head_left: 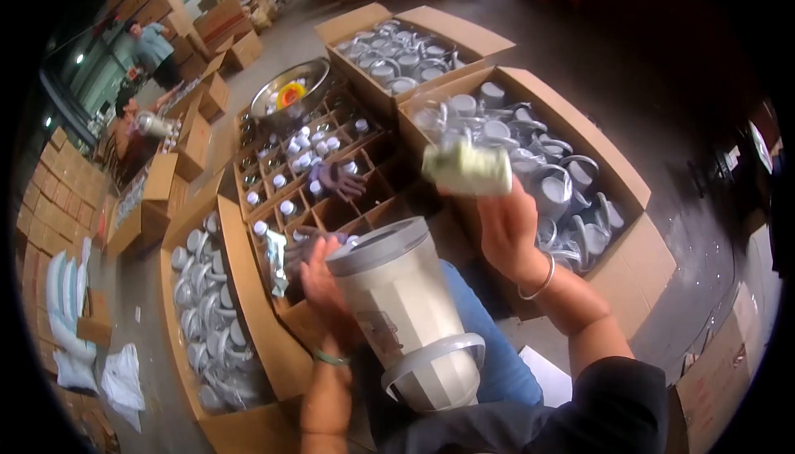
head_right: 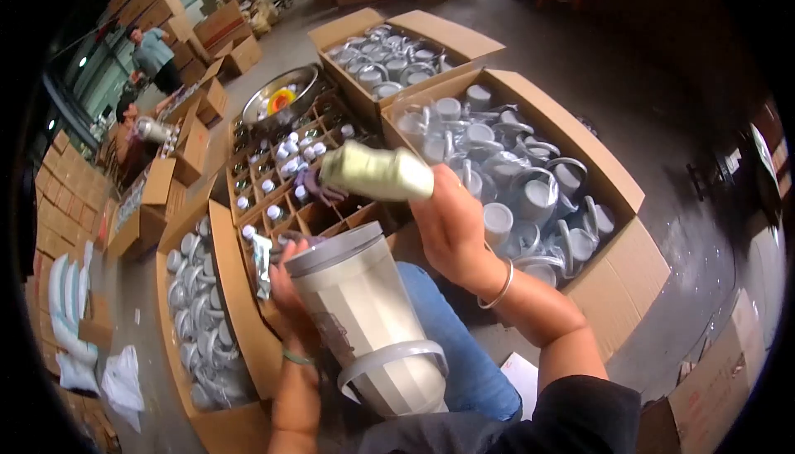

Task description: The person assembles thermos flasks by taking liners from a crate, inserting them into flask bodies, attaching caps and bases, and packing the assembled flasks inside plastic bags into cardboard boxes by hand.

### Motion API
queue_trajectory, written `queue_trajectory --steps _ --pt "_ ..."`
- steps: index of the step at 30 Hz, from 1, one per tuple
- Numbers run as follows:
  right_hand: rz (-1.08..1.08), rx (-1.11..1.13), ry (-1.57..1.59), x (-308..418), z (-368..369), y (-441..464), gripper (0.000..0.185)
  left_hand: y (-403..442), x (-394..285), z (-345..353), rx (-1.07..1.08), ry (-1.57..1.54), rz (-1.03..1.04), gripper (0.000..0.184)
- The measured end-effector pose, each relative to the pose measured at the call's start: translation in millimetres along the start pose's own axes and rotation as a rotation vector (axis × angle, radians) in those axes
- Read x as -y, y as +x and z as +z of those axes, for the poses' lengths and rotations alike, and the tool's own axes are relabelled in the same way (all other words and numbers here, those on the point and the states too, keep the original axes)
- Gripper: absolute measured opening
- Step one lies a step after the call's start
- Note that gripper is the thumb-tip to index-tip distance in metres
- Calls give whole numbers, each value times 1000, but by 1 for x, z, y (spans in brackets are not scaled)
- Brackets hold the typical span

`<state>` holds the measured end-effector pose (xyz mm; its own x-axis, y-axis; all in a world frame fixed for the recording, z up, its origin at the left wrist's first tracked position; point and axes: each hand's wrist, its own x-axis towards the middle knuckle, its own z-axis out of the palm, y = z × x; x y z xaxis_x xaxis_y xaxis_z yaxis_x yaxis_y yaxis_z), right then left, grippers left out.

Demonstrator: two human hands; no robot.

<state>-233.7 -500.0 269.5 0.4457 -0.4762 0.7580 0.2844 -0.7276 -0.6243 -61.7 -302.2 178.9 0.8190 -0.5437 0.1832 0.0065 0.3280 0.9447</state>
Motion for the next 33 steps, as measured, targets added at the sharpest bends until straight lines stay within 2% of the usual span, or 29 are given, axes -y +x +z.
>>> queue_trajectory --steps 1,2,4,6,7,9,10,15,33 --pt "-68 -53 -5 4 0 -1 9 1 14 -5 -1 216 76 51" --pt "-242 -84 -35 2 -4 -4 10 2 27 -7 -4 419 191 50" --pt "-551 77 -65 25 -21 4 13 3 18 5 -25 700 381 45" --pt "-710 50 0 34 -24 1 14 -5 -10 22 31 952 507 37" --pt "-709 148 54 39 -31 -2 7 -5 -17 29 55 1038 559 34" --pt "-750 120 68 46 -30 1 8 -3 -16 34 104 1035 647 32" --pt "-760 121 82 48 -30 2 7 -4 -16 37 106 894 574 31" --pt "-812 84 128 52 -27 3 7 -6 -4 33 80 567 397 29" --pt "-789 82 188 58 -23 3 13 -4 -2 36 49 462 351 30"
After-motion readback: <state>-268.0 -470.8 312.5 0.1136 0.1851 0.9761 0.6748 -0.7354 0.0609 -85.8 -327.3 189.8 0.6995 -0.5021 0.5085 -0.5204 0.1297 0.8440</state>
